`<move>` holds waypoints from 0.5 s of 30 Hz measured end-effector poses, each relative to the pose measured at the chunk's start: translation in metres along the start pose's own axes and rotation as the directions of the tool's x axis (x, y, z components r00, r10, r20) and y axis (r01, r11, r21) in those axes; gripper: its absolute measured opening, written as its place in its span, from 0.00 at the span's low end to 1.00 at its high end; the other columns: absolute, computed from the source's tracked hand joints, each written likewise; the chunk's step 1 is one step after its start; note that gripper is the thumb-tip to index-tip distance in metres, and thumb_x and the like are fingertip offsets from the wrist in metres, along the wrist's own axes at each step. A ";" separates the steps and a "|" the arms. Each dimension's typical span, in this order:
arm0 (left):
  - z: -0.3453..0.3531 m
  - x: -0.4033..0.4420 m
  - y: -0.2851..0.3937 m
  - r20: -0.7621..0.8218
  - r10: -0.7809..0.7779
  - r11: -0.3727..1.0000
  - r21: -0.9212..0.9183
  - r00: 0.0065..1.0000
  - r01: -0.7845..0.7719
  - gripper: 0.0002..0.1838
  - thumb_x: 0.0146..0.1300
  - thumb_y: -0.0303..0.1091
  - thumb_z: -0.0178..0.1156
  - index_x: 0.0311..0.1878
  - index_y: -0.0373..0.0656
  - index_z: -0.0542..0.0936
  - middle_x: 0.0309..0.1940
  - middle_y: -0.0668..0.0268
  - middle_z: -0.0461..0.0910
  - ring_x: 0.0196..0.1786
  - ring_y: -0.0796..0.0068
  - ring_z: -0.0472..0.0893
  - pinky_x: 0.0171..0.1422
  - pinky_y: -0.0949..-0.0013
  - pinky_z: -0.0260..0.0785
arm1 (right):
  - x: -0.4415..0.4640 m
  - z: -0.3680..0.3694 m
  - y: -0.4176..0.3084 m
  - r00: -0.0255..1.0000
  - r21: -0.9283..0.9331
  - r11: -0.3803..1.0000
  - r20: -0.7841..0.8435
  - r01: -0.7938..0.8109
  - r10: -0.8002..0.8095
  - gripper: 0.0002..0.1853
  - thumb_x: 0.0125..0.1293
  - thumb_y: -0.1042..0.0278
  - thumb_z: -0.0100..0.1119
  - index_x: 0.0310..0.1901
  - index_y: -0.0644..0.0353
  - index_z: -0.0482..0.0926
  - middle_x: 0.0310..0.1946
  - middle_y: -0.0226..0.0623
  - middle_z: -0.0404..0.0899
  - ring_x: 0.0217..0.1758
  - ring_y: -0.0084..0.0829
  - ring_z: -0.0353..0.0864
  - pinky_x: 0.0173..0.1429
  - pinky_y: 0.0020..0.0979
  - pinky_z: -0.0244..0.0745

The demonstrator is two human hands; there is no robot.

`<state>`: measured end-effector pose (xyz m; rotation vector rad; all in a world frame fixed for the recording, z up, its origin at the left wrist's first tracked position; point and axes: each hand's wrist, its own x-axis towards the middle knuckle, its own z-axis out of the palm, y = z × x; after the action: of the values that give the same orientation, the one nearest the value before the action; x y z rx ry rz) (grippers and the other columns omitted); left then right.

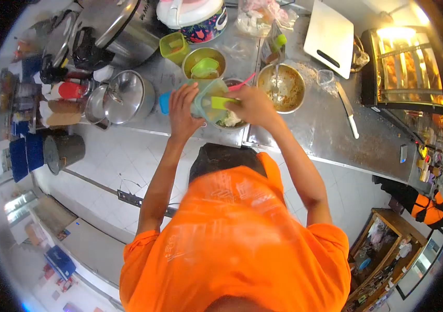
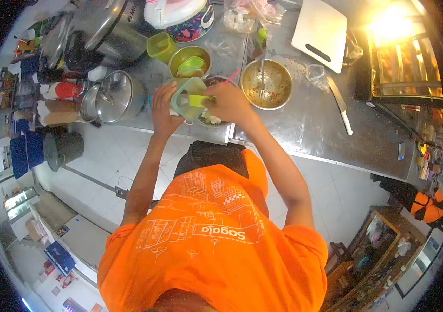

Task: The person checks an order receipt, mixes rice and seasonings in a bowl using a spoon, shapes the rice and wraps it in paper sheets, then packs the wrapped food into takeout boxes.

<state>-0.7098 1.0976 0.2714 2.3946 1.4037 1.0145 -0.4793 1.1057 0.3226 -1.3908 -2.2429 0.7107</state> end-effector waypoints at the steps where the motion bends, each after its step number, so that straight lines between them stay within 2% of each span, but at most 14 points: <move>1: -0.005 -0.002 -0.006 -0.006 -0.005 1.000 0.000 1.000 0.005 0.47 0.28 0.29 0.74 0.60 0.49 0.68 0.63 0.66 0.71 0.66 0.55 0.67 0.73 0.46 0.52 | -0.009 -0.010 0.003 0.997 0.237 0.969 0.005 -0.072 0.073 0.11 0.58 0.68 0.61 0.41 0.60 0.84 0.27 0.45 0.81 0.32 0.39 0.83 0.37 0.36 0.76; 2: -0.010 -0.006 -0.013 -0.013 -0.029 0.999 0.042 0.999 0.030 0.47 0.28 0.29 0.75 0.60 0.48 0.67 0.63 0.66 0.71 0.66 0.56 0.67 0.72 0.47 0.53 | -0.017 -0.017 0.006 0.989 0.458 0.877 0.027 -0.142 0.146 0.12 0.58 0.68 0.61 0.44 0.57 0.84 0.27 0.43 0.80 0.32 0.38 0.82 0.38 0.36 0.75; 3: -0.015 -0.008 -0.020 -0.021 -0.052 0.995 0.083 0.998 0.054 0.47 0.28 0.29 0.75 0.61 0.48 0.67 0.62 0.66 0.71 0.65 0.56 0.68 0.71 0.48 0.54 | -0.028 -0.018 0.009 0.989 0.453 0.880 0.031 -0.144 0.146 0.12 0.58 0.68 0.61 0.44 0.57 0.84 0.27 0.43 0.80 0.32 0.38 0.82 0.38 0.36 0.75; 5: -0.025 -0.015 -0.031 -0.050 -0.081 0.993 0.084 0.995 0.085 0.47 0.28 0.30 0.75 0.61 0.48 0.67 0.62 0.65 0.71 0.64 0.56 0.68 0.69 0.48 0.55 | -0.050 -0.007 0.018 0.947 0.509 0.824 -0.052 -0.248 0.317 0.13 0.59 0.68 0.62 0.46 0.56 0.84 0.30 0.41 0.81 0.32 0.37 0.80 0.37 0.35 0.73; 6: -0.028 -0.017 -0.037 -0.076 -0.106 0.989 0.091 0.991 0.113 0.47 0.28 0.30 0.75 0.61 0.47 0.67 0.61 0.64 0.72 0.64 0.56 0.69 0.68 0.49 0.57 | -0.057 0.005 0.028 0.946 0.503 0.826 -0.049 -0.254 0.321 0.13 0.59 0.68 0.62 0.46 0.56 0.84 0.30 0.41 0.81 0.32 0.37 0.80 0.37 0.35 0.73; 8: -0.028 -0.023 -0.050 -0.110 -0.130 0.986 0.086 0.985 0.140 0.48 0.29 0.31 0.76 0.61 0.47 0.67 0.61 0.62 0.72 0.63 0.56 0.69 0.67 0.50 0.57 | -0.074 0.039 0.047 0.911 0.343 0.900 -0.211 -0.269 0.354 0.13 0.59 0.69 0.62 0.46 0.57 0.84 0.36 0.41 0.82 0.31 0.37 0.81 0.37 0.34 0.74; 9: -0.028 -0.027 -0.056 -0.143 -0.149 0.983 0.087 0.978 0.163 0.48 0.29 0.31 0.76 0.61 0.46 0.66 0.60 0.61 0.72 0.62 0.55 0.70 0.66 0.50 0.58 | -0.080 0.050 0.050 0.909 0.343 0.897 -0.206 -0.278 0.361 0.13 0.59 0.69 0.62 0.46 0.57 0.84 0.36 0.41 0.82 0.31 0.37 0.81 0.37 0.34 0.74; 11: -0.028 -0.026 -0.064 -0.151 -0.161 0.982 0.071 0.975 0.173 0.48 0.30 0.32 0.76 0.61 0.46 0.66 0.60 0.61 0.72 0.62 0.54 0.70 0.66 0.50 0.59 | -0.085 0.067 0.055 0.863 0.119 0.894 -0.230 -0.433 0.449 0.12 0.59 0.69 0.62 0.45 0.55 0.84 0.39 0.38 0.83 0.32 0.38 0.82 0.39 0.33 0.75; 13: -0.032 -0.025 -0.070 -0.162 -0.176 0.980 0.058 0.971 0.188 0.48 0.31 0.32 0.76 0.62 0.45 0.66 0.60 0.60 0.72 0.62 0.53 0.70 0.66 0.51 0.59 | -0.087 0.076 0.057 0.843 0.158 0.885 -0.270 -0.438 0.465 0.12 0.61 0.68 0.62 0.46 0.55 0.84 0.42 0.35 0.83 0.33 0.36 0.83 0.39 0.33 0.76; 15: -0.033 -0.022 -0.074 -0.188 -0.181 0.979 0.057 0.965 0.195 0.47 0.33 0.33 0.77 0.62 0.45 0.65 0.60 0.59 0.72 0.61 0.52 0.70 0.65 0.51 0.60 | -0.089 0.080 0.058 0.792 0.197 0.868 -0.355 -0.457 0.497 0.11 0.60 0.68 0.60 0.45 0.53 0.84 0.41 0.33 0.83 0.35 0.39 0.82 0.40 0.34 0.76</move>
<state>-0.7892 1.1129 0.2506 2.2114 1.7231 1.1737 -0.4478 1.0302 0.2177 -1.8838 -1.5292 0.6119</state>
